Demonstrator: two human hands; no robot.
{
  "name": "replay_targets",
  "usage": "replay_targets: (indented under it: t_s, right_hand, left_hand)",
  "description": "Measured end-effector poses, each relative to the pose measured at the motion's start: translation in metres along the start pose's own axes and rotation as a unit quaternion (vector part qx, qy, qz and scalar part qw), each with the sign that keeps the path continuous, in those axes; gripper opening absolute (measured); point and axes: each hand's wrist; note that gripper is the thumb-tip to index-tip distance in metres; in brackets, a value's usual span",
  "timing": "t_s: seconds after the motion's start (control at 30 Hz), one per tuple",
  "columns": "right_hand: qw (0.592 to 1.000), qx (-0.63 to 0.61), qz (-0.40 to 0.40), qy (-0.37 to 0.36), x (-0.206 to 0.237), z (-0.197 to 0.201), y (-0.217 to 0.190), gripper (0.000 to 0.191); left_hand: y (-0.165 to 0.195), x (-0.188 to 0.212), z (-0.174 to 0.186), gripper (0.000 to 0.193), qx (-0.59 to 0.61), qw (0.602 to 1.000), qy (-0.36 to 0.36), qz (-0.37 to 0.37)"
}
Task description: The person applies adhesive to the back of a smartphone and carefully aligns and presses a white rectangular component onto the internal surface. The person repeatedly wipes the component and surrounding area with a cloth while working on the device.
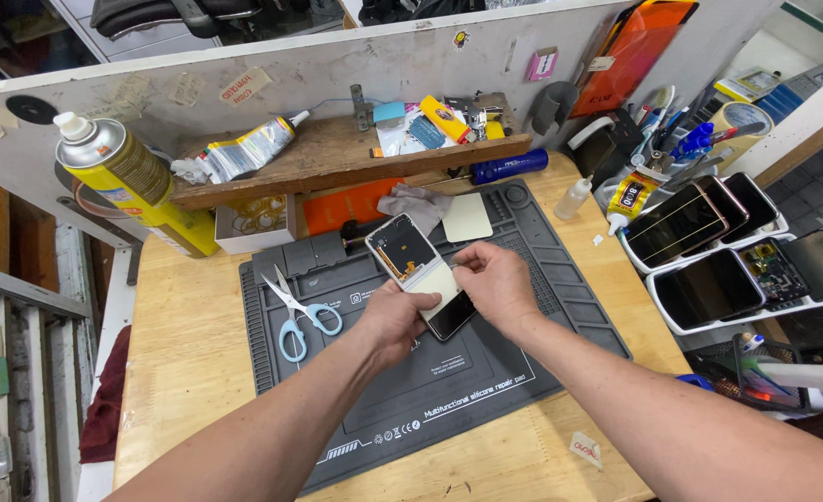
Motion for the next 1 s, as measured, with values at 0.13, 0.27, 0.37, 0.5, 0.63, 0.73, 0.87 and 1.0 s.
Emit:
replay_targets:
  t_s: [0.13, 0.27, 0.37, 0.5, 0.63, 0.73, 0.87, 1.0]
  right_hand:
    - [0.999, 0.026, -0.005, -0.038, -0.007, 0.004, 0.004, 0.017]
    - [0.998, 0.036, 0.011, -0.057, -0.013, 0.008, 0.008, 0.018]
    - [0.997, 0.027, 0.010, -0.068, -0.015, 0.009, 0.011, 0.017]
    - [0.994, -0.061, -0.026, -0.089, -0.013, 0.011, 0.014, 0.014]
    - [0.983, -0.155, -0.065, -0.076, -0.008, 0.013, 0.016, 0.013]
    - [0.981, -0.162, -0.087, -0.060, -0.006, 0.013, 0.015, 0.013]
    - [0.981, -0.156, -0.099, -0.061, -0.009, 0.010, 0.013, 0.013]
    - [0.980, -0.150, -0.103, -0.079, -0.013, 0.008, 0.015, 0.010]
  left_hand:
    - [0.005, 0.000, 0.002, 0.035, -0.005, 1.000, 0.004, 0.013]
    - [0.012, -0.001, -0.003, 0.037, -0.013, 1.000, 0.015, 0.016]
    - [0.017, -0.002, -0.009, 0.036, -0.026, 0.999, 0.025, 0.010]
    - [0.025, -0.005, -0.015, 0.036, -0.058, 0.997, 0.054, 0.018]
    - [0.024, -0.010, -0.016, 0.037, -0.042, 0.998, 0.033, 0.015]
    - [0.019, -0.014, -0.014, 0.036, -0.041, 0.999, 0.030, 0.003]
    - [0.018, -0.017, -0.012, 0.037, -0.045, 0.998, 0.042, -0.006]
    - [0.016, -0.014, -0.014, 0.038, -0.039, 0.998, 0.045, -0.016]
Point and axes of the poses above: each hand's wrist, its own x-axis away from the middle knuckle, its own z-axis out of the back of the hand, y = z × x, and after that the axes turned 14 degrees about z, right-handed
